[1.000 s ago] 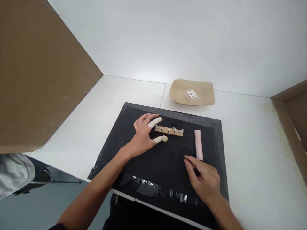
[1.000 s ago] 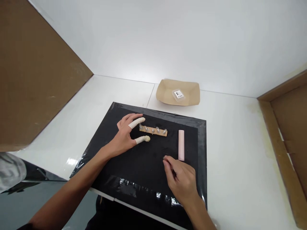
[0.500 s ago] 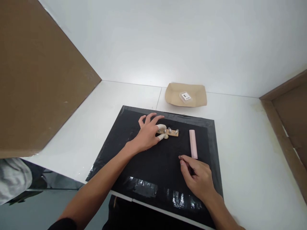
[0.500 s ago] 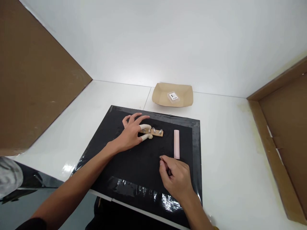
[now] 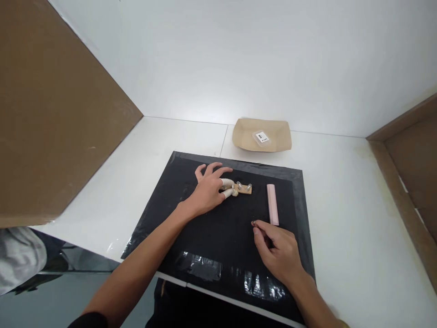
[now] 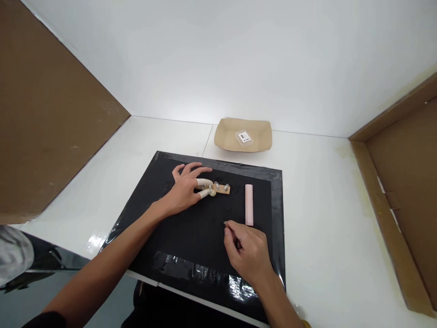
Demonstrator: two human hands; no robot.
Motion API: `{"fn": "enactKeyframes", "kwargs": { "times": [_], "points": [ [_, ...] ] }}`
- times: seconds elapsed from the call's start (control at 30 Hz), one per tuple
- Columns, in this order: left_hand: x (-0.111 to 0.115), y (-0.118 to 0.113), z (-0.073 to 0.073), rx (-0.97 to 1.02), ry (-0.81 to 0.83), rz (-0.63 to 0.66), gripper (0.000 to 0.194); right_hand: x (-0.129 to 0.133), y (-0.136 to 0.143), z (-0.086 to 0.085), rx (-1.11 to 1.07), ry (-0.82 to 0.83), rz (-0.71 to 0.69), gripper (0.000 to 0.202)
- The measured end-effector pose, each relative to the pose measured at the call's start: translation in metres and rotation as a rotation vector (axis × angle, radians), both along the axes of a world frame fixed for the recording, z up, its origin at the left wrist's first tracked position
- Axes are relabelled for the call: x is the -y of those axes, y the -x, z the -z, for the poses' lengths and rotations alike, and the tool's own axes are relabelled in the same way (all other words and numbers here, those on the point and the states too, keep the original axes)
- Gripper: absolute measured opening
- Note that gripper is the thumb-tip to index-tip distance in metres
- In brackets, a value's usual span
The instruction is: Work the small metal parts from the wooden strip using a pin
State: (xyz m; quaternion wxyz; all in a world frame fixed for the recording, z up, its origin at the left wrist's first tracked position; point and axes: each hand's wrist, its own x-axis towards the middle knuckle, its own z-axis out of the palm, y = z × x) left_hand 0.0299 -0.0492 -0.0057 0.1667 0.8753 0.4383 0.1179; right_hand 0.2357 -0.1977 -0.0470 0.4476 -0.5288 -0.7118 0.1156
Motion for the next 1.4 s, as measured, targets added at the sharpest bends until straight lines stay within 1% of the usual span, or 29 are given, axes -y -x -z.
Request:
{"fn": "enactKeyframes", "kwargs": {
  "times": [0.1,0.27,0.43,0.5,0.6,0.7,0.77,0.83,0.93,1.03,1.1,1.17,1.33,1.4],
  "points": [
    [-0.001,0.0,0.002,0.005,-0.016,-0.003,0.028,0.0,0.0,0.0,0.0,-0.006,-0.009,0.012],
    [0.002,0.001,0.007,0.011,-0.07,-0.02,0.016,0.0,0.0,0.0,0.002,-0.011,-0.019,0.013],
    [0.007,-0.001,0.009,0.023,-0.127,-0.024,0.016,0.0,0.0,0.0,0.007,-0.013,-0.018,0.013],
    [0.01,0.0,0.007,0.034,-0.154,-0.026,0.015,0.0,0.0,0.0,0.009,-0.011,-0.017,0.012],
    [0.02,0.001,-0.003,0.05,-0.211,-0.033,0.013,0.0,0.0,0.0,0.01,-0.007,-0.012,0.012],
    [0.039,0.001,-0.014,0.089,-0.248,-0.07,0.011,0.001,-0.001,0.001,0.011,-0.002,-0.008,0.012],
    [0.055,0.001,-0.017,0.135,-0.246,-0.102,0.008,0.001,-0.001,0.002,0.011,0.002,-0.007,0.012],
    [0.069,0.001,-0.013,0.163,-0.191,-0.144,0.007,0.001,-0.001,0.002,0.013,0.006,-0.006,0.013],
    [0.081,0.002,0.001,0.182,-0.123,-0.225,0.006,0.001,-0.001,0.003,0.019,0.013,-0.01,0.013],
    [0.082,0.005,0.015,0.194,-0.095,-0.288,0.002,0.001,-0.002,0.003,0.023,0.003,-0.012,0.012],
    [0.079,0.006,0.02,0.205,-0.075,-0.296,0.004,0.001,-0.002,0.003,0.024,-0.003,-0.01,0.012],
    [0.078,0.008,0.021,0.216,-0.058,-0.293,0.009,0.001,-0.002,0.004,0.027,-0.002,-0.009,0.013],
    [0.078,0.013,0.018,0.221,-0.026,-0.284,0.019,0.001,-0.003,0.004,0.037,-0.001,-0.007,0.013],
    [0.079,0.016,0.018,0.205,-0.002,-0.271,0.025,0.001,-0.003,0.004,0.041,-0.002,-0.01,0.013]
  ]
}}
